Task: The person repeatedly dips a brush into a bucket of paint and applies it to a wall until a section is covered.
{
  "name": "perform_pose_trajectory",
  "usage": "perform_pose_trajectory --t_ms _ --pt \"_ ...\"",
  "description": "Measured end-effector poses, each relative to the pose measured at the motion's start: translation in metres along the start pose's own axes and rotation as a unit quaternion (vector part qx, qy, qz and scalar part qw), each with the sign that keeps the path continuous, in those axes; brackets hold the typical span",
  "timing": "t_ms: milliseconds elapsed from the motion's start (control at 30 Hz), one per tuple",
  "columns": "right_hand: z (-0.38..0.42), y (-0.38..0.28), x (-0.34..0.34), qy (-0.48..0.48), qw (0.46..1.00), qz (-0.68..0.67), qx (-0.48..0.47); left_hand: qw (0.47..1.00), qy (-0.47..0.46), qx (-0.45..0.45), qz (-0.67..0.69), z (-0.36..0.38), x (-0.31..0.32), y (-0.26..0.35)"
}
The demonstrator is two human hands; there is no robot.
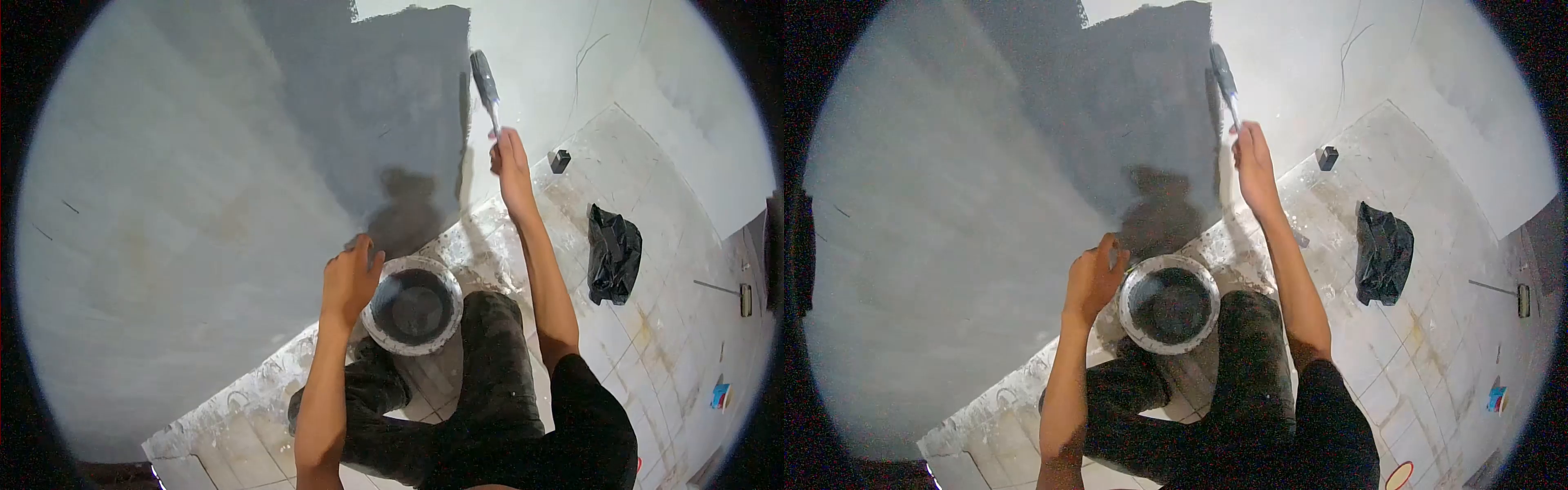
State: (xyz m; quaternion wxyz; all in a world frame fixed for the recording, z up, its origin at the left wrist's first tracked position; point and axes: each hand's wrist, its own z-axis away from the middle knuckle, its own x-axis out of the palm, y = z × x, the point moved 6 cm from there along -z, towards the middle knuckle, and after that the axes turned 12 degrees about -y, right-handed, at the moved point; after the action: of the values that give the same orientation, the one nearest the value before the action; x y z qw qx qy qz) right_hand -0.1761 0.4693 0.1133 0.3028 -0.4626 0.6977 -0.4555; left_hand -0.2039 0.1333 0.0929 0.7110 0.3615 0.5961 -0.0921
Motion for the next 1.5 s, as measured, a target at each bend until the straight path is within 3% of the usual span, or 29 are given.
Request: perform_pose_trajectory --t_ms 167,267,433,567,800,967,1067,1200,1233,1333,1500 --pt "-0.037 -0.01 -0.001 0.042 0.976 0.211 -0.034 1.0 -0.001 -0.01 -0.013 0.003 -0.003 -0.002" --pt "-0.022 0.023 0.001 0.042 0.971 0.23 -0.044 1.0 -0.007 -0.012 -0.002 0.006 -0.002 -0.01" --pt "0.006 0.022 -0.004 0.063 0.968 0.243 -0.009 1.0 0.018 -0.009 0.006 0.007 -0.01 -0.011" --pt "-0.029 -0.014 -0.006 0.092 0.963 0.243 -0.074 1.0 0.013 -0.007 0.006 0.011 -0.007 -0.011" --pt "-0.016 0.031 -0.014 0.056 0.959 0.277 0.015 1.0 0.016 0.007 -0.003 0.008 -0.005 -0.009" --pt "-0.012 0.025 -0.021 0.094 0.967 0.233 -0.05 1.0 0.004 -0.002 0.005 0.007 -0.007 -0.009" --pt "-0.032 0.0 -0.016 0.085 0.966 0.24 -0.038 1.0 -0.022 -0.02 -0.001 0.009 -0.008 -0.002" --pt "-0.032 0.025 -0.014 0.058 0.965 0.257 0.005 1.0 -0.015 -0.007 -0.011 0.01 -0.004 0.002" --pt "-0.026 0.028 -0.013 0.083 0.959 0.269 -0.024 1.0 -0.014 -0.008 -0.014 0.01 -0.005 0.003" --pt "-0.013 0.031 -0.014 0.091 0.971 0.221 0.004 0.999 -0.021 -0.016 -0.017 0.011 -0.01 0.006" --pt "-0.042 0.006 -0.008 0.086 0.967 0.231 -0.07 0.999 -0.021 -0.006 -0.026 0.016 -0.011 0.01"
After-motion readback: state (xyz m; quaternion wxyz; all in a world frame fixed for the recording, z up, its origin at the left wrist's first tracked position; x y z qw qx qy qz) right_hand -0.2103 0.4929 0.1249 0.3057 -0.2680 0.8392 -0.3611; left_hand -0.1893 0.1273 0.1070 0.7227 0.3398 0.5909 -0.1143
